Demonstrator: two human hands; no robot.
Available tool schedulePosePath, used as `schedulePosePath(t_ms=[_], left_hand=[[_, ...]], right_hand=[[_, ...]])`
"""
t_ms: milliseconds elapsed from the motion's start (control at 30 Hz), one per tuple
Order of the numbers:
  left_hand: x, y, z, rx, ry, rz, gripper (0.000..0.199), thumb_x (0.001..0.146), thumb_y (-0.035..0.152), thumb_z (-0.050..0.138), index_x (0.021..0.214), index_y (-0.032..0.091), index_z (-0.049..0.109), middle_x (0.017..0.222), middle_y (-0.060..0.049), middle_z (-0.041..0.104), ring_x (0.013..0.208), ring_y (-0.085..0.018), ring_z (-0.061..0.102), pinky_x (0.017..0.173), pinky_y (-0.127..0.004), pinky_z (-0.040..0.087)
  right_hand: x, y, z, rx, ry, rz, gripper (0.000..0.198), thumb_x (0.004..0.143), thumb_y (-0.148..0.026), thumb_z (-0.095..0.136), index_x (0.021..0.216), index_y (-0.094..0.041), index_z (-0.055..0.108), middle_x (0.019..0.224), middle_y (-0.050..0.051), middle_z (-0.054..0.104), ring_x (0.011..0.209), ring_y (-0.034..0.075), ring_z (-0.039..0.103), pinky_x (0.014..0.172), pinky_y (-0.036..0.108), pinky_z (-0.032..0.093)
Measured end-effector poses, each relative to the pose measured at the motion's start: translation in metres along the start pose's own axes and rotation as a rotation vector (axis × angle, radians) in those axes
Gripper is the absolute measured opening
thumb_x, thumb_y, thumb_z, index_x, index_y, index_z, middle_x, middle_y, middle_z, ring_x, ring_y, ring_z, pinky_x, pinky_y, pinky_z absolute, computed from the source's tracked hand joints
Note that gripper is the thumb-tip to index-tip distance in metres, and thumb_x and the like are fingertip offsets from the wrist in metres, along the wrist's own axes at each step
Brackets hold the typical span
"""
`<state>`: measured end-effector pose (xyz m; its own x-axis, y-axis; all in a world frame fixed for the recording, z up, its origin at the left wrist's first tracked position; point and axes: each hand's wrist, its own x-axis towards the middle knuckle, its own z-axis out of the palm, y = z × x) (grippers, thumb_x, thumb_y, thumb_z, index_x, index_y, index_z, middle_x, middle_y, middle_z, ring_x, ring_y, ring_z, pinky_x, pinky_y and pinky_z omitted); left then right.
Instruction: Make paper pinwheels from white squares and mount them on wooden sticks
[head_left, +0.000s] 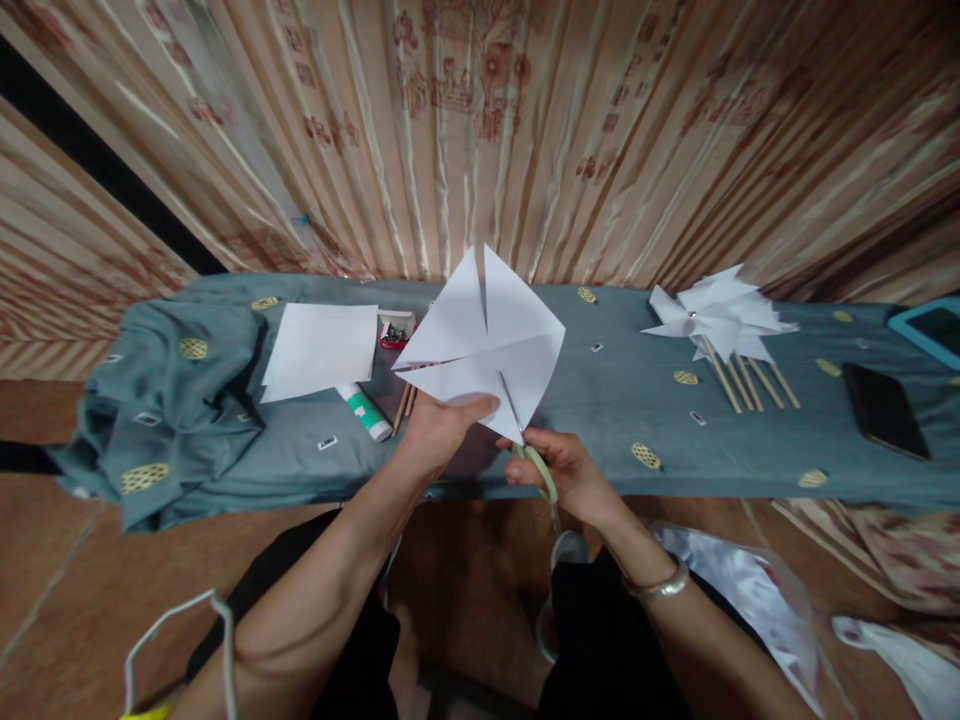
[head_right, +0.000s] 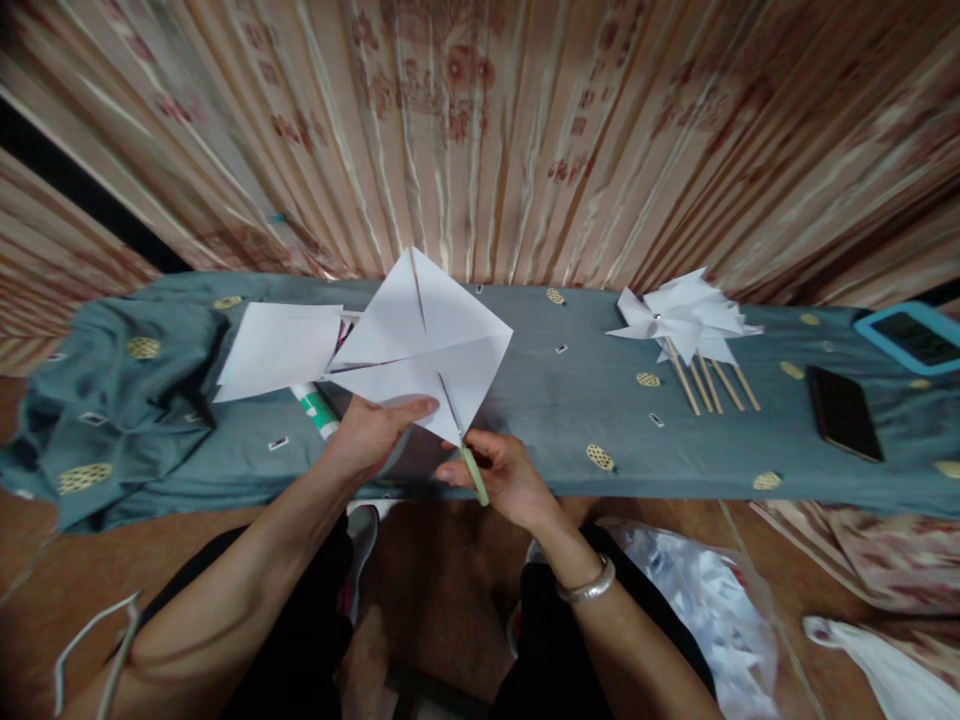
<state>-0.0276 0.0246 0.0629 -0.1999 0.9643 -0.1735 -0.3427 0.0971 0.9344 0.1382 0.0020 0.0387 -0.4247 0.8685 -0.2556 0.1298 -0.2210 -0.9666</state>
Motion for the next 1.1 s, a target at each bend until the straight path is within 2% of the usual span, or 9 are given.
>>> schedulePosePath(t_ms=[133,433,600,733,900,1100], left_hand=[[-0.0004,-0.0028,0.0007,-0.006,-0.005,-0.025,0.038,0.047,0.017,0.079,0.081,0.021,0.065,0.081,0.001,0.071,0.073,-0.018,0.063,0.074,-0.030,0.051],[-0.0013,-0.0031,0.0005,-0.010,0.010,-0.018,0.040,0.047,0.018,0.079,0.085,0.021,0.066,0.085,-0.001,0.072,0.077,-0.018,0.064,0.080,-0.032,0.051],[-0.0022,-0.0017,0.0010,0.006,0.005,-0.018,0.038,0.046,0.018,0.079,0.082,0.020,0.066,0.083,-0.001,0.072,0.076,-0.019,0.064,0.077,-0.033,0.051],[-0.0041,0.0000,0.0016,0.059,-0.001,-0.021,0.034,0.046,0.017,0.079,0.076,0.021,0.065,0.077,0.000,0.071,0.070,-0.019,0.062,0.071,-0.032,0.051],[-0.0048,-0.0002,0.0020,0.071,-0.026,-0.021,0.030,0.048,0.019,0.079,0.075,0.021,0.065,0.077,0.000,0.071,0.070,-0.018,0.062,0.071,-0.031,0.051],[-0.0033,-0.0028,0.0014,0.042,-0.004,-0.006,0.036,0.048,0.019,0.078,0.081,0.021,0.064,0.080,0.000,0.071,0.073,-0.018,0.062,0.075,-0.031,0.051]], right_hand=[[-0.0003,0.0000,-0.0013,-0.026,0.008,-0.025,0.036,0.063,-0.045,0.081,0.082,-0.016,0.071,0.062,-0.002,0.061,0.058,0.010,0.052,0.054,0.023,0.039],[0.0001,-0.0026,0.0053,0.105,0.058,0.061,0.045,0.052,-0.047,0.085,0.083,-0.017,0.072,0.059,-0.002,0.061,0.053,0.011,0.053,0.053,0.026,0.045],[0.0000,-0.0006,0.0029,0.040,0.042,0.019,0.042,0.058,-0.047,0.082,0.085,-0.017,0.071,0.062,-0.001,0.063,0.057,0.012,0.054,0.055,0.026,0.044],[0.0010,0.0027,0.0012,-0.013,0.024,-0.001,0.037,0.062,-0.049,0.079,0.075,-0.017,0.067,0.062,-0.002,0.061,0.058,0.012,0.054,0.055,0.024,0.042],[0.0015,0.0021,0.0028,0.005,0.046,0.015,0.038,0.060,-0.051,0.079,0.066,-0.018,0.063,0.058,-0.003,0.057,0.056,0.011,0.052,0.052,0.024,0.040],[0.0013,-0.0037,0.0074,0.081,0.066,0.047,0.041,0.056,-0.051,0.082,0.074,-0.016,0.069,0.055,-0.002,0.059,0.050,0.010,0.049,0.050,0.025,0.041]])
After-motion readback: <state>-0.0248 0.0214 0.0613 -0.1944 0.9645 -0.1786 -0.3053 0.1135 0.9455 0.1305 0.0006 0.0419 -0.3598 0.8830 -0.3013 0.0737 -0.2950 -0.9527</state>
